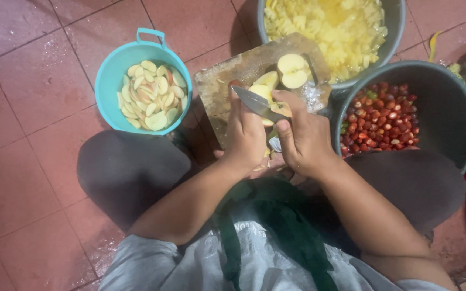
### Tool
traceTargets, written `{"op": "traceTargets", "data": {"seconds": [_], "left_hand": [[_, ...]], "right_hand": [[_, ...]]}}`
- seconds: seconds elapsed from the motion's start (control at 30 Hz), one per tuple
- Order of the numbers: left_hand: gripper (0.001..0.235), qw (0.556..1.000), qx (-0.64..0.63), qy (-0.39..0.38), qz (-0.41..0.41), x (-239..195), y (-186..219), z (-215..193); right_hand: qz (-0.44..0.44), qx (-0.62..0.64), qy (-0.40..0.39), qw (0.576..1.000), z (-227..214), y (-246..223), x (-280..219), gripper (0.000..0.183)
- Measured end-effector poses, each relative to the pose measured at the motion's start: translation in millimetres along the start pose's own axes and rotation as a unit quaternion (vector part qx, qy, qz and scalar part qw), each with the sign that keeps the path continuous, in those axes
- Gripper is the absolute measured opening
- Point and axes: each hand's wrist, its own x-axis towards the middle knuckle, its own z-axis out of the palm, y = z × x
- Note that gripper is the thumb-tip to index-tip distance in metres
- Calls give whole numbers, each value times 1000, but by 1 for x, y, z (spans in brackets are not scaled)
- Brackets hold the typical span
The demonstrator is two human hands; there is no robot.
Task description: Cutting and slicing apples on a cutting board while sitting on the floor.
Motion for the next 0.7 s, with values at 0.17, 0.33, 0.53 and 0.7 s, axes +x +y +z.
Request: {"op": "traceTargets", "data": {"seconds": [0.17,0.33,0.53,0.7], "left_hand": [[40,995,70,-68,35,-16,9,15],[44,990,32,-135,-15,5,-9,-3],[37,946,-217,-139,-198,29,13,-22],[27,943,-229,-122,-210,31,3,-24]], "right_hand": [[33,84,12,996,-9,3,16,37],[176,261,2,949,-34,31,7,42],[239,342,-89,905,-88,92,-22,33],[387,114,-156,902,-84,114,-34,39]]}}
